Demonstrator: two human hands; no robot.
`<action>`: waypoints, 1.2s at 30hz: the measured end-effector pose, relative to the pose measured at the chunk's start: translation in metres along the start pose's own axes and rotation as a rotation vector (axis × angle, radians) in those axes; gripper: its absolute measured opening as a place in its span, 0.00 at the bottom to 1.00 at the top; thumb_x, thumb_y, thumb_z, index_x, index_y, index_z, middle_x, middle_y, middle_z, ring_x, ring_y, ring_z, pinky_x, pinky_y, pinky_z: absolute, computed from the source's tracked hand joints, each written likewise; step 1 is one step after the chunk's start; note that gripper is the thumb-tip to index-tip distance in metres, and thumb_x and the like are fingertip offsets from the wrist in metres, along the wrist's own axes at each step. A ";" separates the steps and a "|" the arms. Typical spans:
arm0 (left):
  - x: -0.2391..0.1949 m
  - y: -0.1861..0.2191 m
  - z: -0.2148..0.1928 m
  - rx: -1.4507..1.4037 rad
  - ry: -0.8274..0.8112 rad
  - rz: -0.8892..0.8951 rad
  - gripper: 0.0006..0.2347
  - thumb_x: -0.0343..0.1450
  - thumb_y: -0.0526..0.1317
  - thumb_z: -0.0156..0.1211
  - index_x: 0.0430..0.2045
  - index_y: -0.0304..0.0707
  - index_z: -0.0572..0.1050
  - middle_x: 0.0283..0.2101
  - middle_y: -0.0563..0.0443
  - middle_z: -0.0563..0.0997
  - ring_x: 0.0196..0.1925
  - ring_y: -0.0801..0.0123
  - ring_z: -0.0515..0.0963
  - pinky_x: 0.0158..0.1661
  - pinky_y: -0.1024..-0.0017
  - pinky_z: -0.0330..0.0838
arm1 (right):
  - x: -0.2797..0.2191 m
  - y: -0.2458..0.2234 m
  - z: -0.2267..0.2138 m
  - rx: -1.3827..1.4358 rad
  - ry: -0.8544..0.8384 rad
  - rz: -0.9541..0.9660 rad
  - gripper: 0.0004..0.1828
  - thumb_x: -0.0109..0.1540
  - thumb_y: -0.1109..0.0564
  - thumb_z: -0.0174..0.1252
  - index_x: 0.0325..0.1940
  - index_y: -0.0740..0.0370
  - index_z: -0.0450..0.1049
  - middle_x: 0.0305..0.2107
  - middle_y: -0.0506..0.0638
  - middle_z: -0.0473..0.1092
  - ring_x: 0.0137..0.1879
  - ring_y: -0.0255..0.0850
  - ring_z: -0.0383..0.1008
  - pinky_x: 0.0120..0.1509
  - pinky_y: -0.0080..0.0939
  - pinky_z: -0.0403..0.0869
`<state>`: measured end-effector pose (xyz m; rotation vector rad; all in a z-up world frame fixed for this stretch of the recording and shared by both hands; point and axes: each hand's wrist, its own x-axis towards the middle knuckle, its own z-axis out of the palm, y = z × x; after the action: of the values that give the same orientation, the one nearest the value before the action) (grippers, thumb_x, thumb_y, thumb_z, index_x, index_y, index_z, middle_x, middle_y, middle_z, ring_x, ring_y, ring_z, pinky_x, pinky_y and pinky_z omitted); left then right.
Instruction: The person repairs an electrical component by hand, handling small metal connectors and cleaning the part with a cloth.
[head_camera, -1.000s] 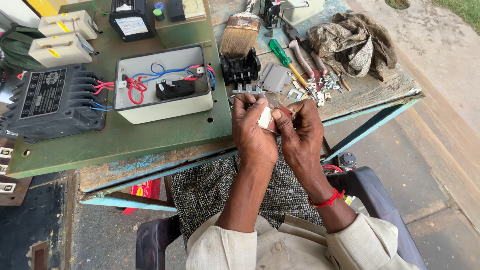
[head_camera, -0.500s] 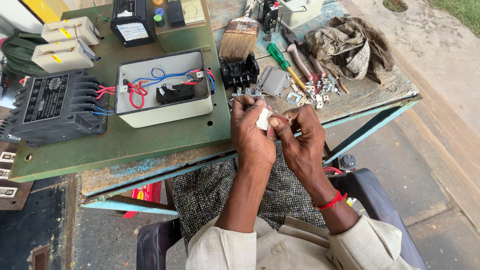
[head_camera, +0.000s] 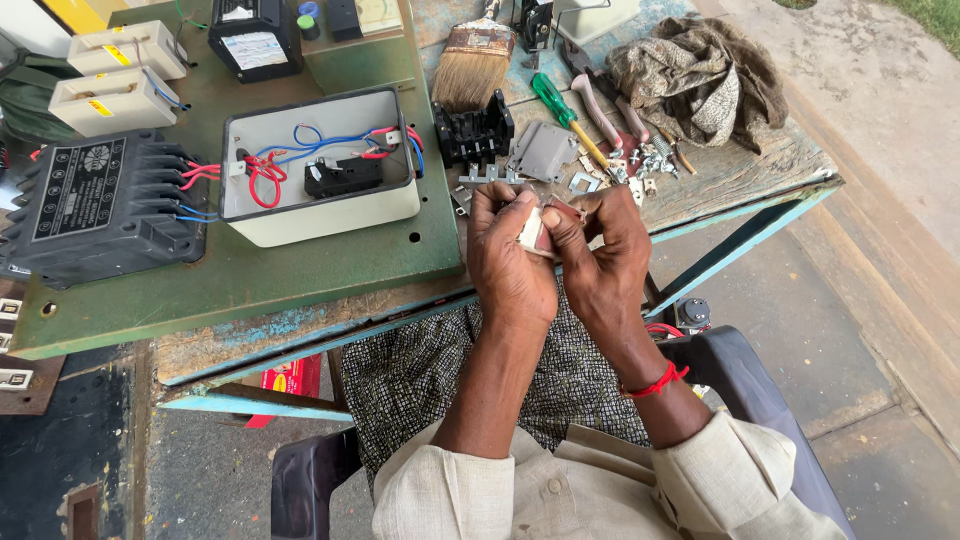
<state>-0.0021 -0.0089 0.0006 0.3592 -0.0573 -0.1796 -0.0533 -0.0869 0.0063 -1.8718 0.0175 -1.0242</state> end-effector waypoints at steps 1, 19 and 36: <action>-0.002 0.001 0.000 0.030 0.017 0.009 0.05 0.72 0.28 0.53 0.34 0.38 0.68 0.36 0.51 0.73 0.37 0.71 0.75 0.41 0.73 0.75 | -0.004 -0.002 0.000 -0.021 -0.008 -0.004 0.14 0.66 0.55 0.68 0.38 0.65 0.71 0.30 0.47 0.64 0.35 0.34 0.63 0.40 0.35 0.65; -0.002 0.001 -0.004 0.063 -0.001 0.084 0.06 0.71 0.26 0.53 0.35 0.38 0.67 0.37 0.51 0.73 0.39 0.71 0.74 0.44 0.74 0.73 | -0.004 -0.003 0.006 0.016 -0.007 0.061 0.16 0.68 0.51 0.65 0.37 0.65 0.69 0.28 0.46 0.66 0.34 0.32 0.64 0.38 0.34 0.67; -0.002 0.005 -0.009 0.115 0.024 0.104 0.07 0.71 0.26 0.55 0.34 0.39 0.67 0.36 0.51 0.73 0.37 0.71 0.73 0.40 0.75 0.71 | -0.019 0.000 0.009 -0.059 -0.034 -0.059 0.15 0.68 0.55 0.66 0.37 0.65 0.68 0.29 0.50 0.65 0.35 0.34 0.63 0.39 0.34 0.66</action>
<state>-0.0027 -0.0011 -0.0061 0.4719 -0.0628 -0.0688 -0.0599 -0.0723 -0.0079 -1.9527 -0.0280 -1.0418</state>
